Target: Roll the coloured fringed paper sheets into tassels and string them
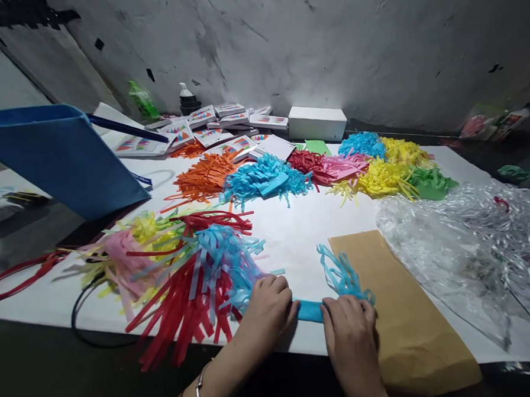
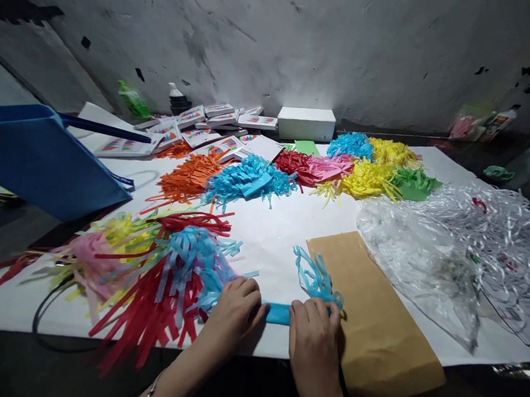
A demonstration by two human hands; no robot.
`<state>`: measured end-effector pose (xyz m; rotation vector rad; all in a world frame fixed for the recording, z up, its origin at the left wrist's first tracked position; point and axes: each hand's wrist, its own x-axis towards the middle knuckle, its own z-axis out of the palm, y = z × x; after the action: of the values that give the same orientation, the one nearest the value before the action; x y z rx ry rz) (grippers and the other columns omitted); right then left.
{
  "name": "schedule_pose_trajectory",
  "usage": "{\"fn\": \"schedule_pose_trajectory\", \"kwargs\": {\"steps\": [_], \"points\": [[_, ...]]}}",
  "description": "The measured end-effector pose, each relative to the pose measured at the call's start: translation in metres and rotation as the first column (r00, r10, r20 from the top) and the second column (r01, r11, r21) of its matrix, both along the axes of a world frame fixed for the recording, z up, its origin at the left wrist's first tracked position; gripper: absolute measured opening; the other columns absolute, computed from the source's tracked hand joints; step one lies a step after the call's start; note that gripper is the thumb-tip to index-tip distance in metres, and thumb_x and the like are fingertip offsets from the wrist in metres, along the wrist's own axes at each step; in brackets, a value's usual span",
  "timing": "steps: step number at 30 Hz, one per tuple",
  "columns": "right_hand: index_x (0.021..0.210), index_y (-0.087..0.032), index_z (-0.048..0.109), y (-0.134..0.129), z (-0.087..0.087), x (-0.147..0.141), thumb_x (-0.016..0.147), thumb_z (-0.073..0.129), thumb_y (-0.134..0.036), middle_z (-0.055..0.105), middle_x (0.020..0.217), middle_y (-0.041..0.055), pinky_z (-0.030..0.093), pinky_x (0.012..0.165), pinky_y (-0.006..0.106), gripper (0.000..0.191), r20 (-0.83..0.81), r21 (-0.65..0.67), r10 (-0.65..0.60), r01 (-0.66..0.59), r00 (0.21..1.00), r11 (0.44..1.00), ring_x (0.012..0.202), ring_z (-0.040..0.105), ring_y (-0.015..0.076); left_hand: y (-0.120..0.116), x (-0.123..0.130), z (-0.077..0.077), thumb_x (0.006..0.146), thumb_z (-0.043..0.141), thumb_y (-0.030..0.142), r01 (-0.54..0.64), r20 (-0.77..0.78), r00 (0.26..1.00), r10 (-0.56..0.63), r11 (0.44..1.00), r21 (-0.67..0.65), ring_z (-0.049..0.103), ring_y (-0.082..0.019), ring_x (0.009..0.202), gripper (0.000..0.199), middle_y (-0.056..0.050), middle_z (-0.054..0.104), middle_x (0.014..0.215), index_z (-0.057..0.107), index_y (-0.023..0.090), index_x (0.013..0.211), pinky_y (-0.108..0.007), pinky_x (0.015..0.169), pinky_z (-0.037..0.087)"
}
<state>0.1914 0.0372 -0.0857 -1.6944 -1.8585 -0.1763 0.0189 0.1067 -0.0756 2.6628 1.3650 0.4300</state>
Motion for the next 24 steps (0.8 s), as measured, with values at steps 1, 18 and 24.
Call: {"fn": "schedule_pose_trajectory", "kwargs": {"steps": [1, 18, 24], "points": [[0.095, -0.022, 0.061, 0.0, -0.001, 0.0, 0.102, 0.038, -0.02, 0.062, 0.076, 0.0019, 0.032, 0.09, 0.046, 0.024, 0.007, -0.005, -0.011, 0.011, 1.0, 1.0, 0.081, 0.058, 0.0236, 0.001, 0.001, 0.0, 0.088, 0.066, 0.021, 0.002, -0.009, 1.0, -0.002, 1.0, 0.001, 0.059, -0.028, 0.087, 0.014, -0.007, 0.067, 0.086, 0.066, 0.017, 0.075, -0.044, 0.077, 0.047], [0.113, -0.021, 0.066, -0.02, -0.015, 0.013, 0.098, 0.058, -0.026, 0.074, 0.108, 0.0025, 0.03, 0.102, 0.04, 0.018, 0.044, 0.057, 0.249, -0.251, 0.968, 0.966, 0.104, 0.067, 0.0227, -0.01, -0.009, -0.004, 0.08, 0.077, 0.023, 0.239, 0.214, 0.944, -0.25, 0.968, 0.077, 0.057, -0.027, 0.107, 0.03, -0.005, 0.068, 0.114, 0.062, 0.024, 0.105, -0.049, 0.101, 0.034], [0.116, -0.02, 0.065, -0.032, -0.016, 0.025, 0.096, 0.057, -0.021, 0.074, 0.103, 0.0026, 0.03, 0.103, 0.038, 0.021, 0.065, 0.025, 0.421, -0.423, 0.905, 0.906, 0.101, 0.066, 0.0197, -0.03, -0.025, -0.004, 0.088, 0.07, 0.031, 0.372, 0.175, 0.913, -0.369, 0.928, 0.018, 0.057, -0.023, 0.096, 0.015, -0.001, 0.069, 0.099, 0.061, 0.024, 0.097, -0.045, 0.099, 0.034]]}}
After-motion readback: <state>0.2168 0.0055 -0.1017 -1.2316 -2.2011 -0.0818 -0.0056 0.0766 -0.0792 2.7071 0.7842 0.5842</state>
